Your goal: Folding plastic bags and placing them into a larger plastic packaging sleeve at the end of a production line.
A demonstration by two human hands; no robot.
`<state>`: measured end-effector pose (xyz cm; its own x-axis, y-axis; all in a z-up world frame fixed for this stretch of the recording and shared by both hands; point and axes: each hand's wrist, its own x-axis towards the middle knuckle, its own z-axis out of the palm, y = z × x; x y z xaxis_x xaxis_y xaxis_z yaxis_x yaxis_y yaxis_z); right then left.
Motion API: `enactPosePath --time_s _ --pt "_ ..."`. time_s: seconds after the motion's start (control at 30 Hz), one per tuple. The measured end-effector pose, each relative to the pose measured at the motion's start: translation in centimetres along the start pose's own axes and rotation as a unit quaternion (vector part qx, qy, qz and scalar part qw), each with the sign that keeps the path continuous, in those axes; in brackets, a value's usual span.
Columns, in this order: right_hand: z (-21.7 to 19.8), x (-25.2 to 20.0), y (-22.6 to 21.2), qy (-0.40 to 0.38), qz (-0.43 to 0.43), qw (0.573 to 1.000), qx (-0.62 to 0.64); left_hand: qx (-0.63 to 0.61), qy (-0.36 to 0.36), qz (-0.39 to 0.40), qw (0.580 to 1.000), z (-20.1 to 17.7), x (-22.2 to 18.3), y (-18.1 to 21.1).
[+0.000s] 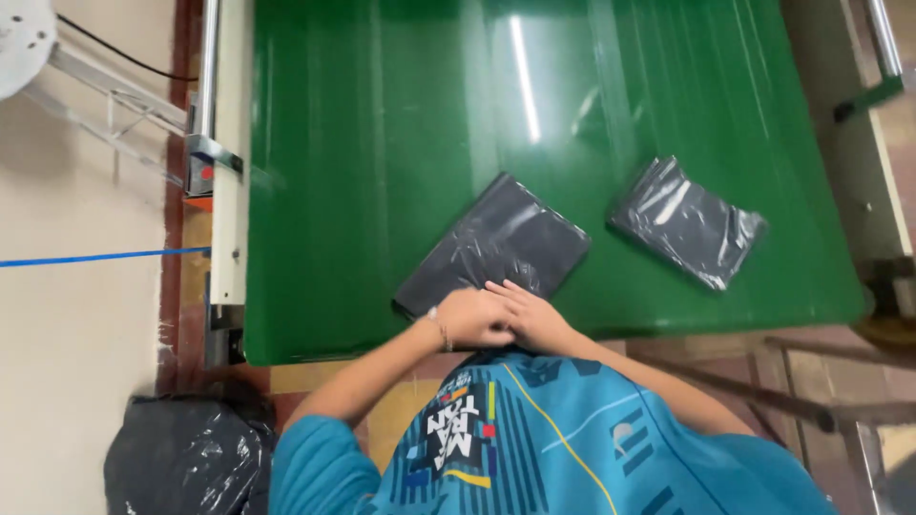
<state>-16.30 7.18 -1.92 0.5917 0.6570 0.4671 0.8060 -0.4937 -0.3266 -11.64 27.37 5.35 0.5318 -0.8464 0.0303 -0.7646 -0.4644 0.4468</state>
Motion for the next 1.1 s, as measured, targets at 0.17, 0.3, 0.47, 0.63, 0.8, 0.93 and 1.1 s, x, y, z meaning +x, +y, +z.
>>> enactPosePath --time_s 0.17,0.3,0.47,0.63,0.8,0.93,1.1 --pt "-3.1 -4.0 -0.2 0.062 0.107 0.956 0.267 -0.772 -0.114 -0.088 0.619 6.7 4.5 -13.7" --pt "-1.3 -7.8 3.1 0.136 0.414 0.822 0.366 -0.615 -0.152 -0.237 0.736 5.6 3.6 -19.7" --pt "-2.6 -5.6 4.0 0.221 0.574 0.651 0.445 -0.144 0.096 -0.253 0.952 1.4 5.2 -14.0" --pt "-3.9 -4.0 3.4 0.256 0.617 0.554 0.496 0.037 0.143 -0.366 0.919 0.0 8.2 -9.6" --pt "-6.2 -6.5 1.3 0.322 0.579 0.639 0.390 0.030 0.259 -0.106 0.960 -4.9 7.8 -2.2" --pt "-12.8 -7.1 0.2 0.447 0.489 0.701 0.266 -0.115 0.316 0.083 0.938 -9.7 9.2 5.7" --pt "-23.6 -8.9 3.4 0.486 0.488 0.713 0.131 -0.146 0.277 -0.085 0.946 -5.7 20.5 7.0"
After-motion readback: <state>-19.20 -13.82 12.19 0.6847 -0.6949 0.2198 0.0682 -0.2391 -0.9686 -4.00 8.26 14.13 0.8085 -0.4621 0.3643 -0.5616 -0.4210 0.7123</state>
